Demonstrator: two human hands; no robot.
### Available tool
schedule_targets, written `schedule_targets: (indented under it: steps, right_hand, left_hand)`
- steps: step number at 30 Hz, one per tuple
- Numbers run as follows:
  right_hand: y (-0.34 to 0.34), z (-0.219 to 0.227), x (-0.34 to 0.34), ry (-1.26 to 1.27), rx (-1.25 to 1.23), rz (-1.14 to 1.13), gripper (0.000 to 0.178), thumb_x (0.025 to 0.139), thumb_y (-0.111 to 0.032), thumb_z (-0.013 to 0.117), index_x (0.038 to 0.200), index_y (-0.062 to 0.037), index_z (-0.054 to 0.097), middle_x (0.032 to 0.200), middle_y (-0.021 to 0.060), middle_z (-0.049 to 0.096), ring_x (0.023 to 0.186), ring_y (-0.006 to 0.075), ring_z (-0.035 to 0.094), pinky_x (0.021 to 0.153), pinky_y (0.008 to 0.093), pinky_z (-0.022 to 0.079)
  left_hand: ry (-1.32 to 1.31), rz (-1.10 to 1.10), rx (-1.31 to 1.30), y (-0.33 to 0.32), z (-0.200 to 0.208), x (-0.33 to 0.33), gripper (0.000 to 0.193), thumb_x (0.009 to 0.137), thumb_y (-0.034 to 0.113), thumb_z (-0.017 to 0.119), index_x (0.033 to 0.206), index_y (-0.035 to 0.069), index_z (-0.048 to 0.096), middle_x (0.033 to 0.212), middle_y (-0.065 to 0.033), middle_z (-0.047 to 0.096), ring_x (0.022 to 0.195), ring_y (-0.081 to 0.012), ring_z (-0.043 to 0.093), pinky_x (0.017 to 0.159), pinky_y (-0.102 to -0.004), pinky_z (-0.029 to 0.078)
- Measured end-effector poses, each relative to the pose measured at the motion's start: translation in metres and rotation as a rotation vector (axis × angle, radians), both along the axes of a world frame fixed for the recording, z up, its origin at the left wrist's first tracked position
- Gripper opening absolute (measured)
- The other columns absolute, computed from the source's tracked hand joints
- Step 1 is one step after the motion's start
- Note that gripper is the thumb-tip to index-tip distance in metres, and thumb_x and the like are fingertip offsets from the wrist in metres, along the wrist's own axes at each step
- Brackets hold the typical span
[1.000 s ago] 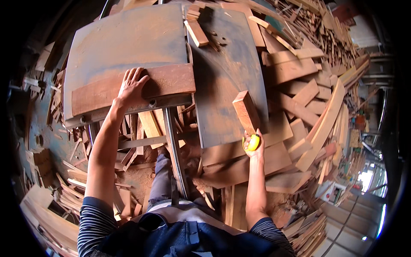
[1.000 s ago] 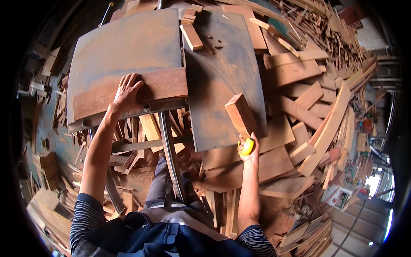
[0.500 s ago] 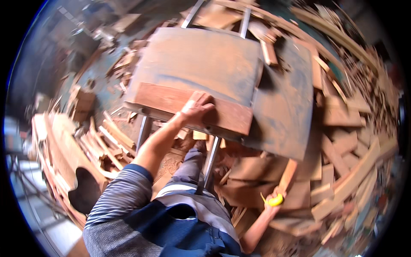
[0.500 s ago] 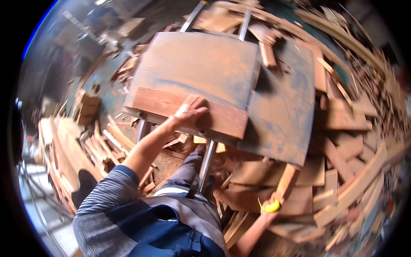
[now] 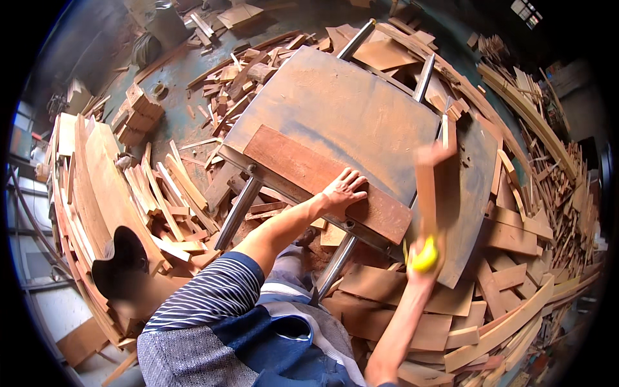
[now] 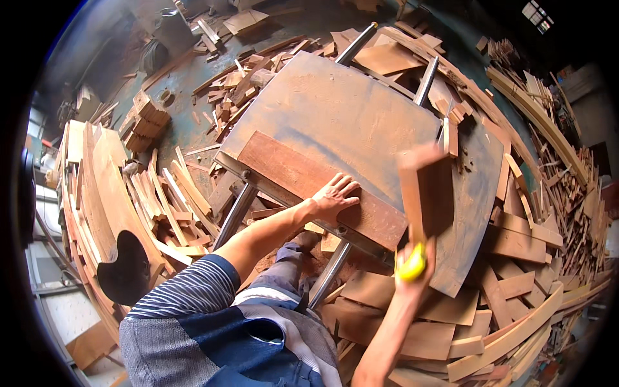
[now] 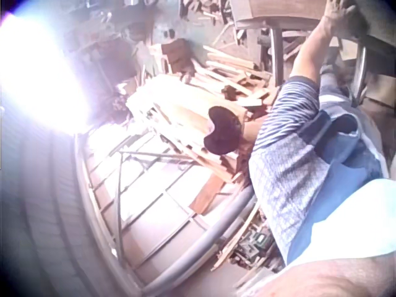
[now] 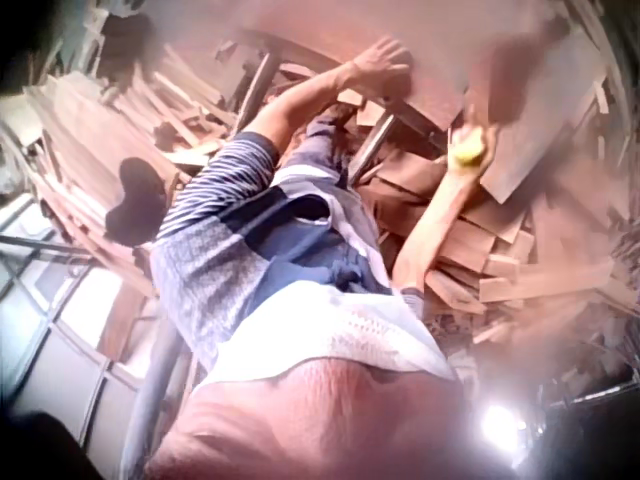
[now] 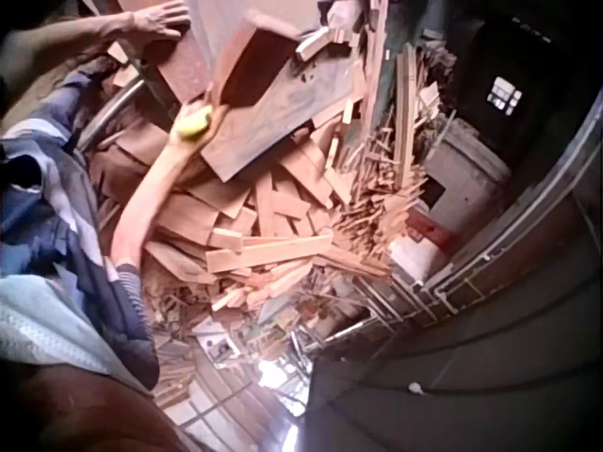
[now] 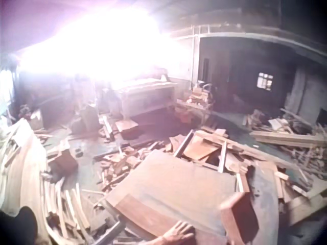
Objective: The person measures various pieces of curved and rectangular wood using a tape measure while standing over a pile of wood scraps.
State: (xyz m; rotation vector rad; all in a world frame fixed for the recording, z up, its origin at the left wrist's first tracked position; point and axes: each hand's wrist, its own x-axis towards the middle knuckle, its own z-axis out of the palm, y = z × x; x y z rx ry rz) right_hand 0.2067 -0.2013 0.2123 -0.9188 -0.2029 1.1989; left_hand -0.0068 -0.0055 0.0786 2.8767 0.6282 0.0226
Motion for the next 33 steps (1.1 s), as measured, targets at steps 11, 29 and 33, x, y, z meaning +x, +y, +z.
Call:
schedule_targets:
  steps: [11, 29, 33]
  right_hand:
    - [0.118, 0.070, -0.100, -0.600, -0.169, 0.416, 0.058, 0.097, -0.020, 0.067, 0.143, 0.0085, 0.046, 0.104, 0.0106, 0.071, 0.096, 0.0125, 0.065, 0.086, 0.0239, 0.050]
    - [-0.303, -0.123, -0.200, 0.117, -1.099, -0.532, 0.013, 0.093, -0.024, 0.067, 0.088, -0.0129, 0.064, 0.077, 0.0039, 0.063, 0.061, 0.0186, 0.062, 0.053, 0.0302, 0.048]
    - [-0.336, -0.178, -0.232, -0.388, -1.004, -0.374, 0.014, 0.093, -0.023, 0.067, 0.087, -0.0101, 0.063, 0.077, 0.0053, 0.064, 0.064, 0.0170, 0.061, 0.058, 0.0335, 0.049]
  left_hand:
    - [0.058, 0.002, -0.365, 0.067, -0.018, -0.009, 0.105, 0.051, 0.055, 0.094, 0.136, 0.011, 0.051, 0.125, -0.0124, 0.057, 0.120, -0.0334, 0.057, 0.101, -0.0465, 0.045]
    - [0.174, -0.106, -0.249, 0.068, 0.012, -0.052, 0.112, 0.049, 0.047, 0.097, 0.145, 0.014, 0.048, 0.142, -0.0213, 0.043, 0.133, -0.0430, 0.041, 0.111, -0.0583, 0.033]
    - [-0.007, -0.086, -0.048, 0.042, 0.006, -0.054, 0.103, 0.050, 0.041, 0.096, 0.139, 0.013, 0.052, 0.147, -0.0233, 0.039, 0.138, -0.0447, 0.037, 0.112, -0.0593, 0.032]
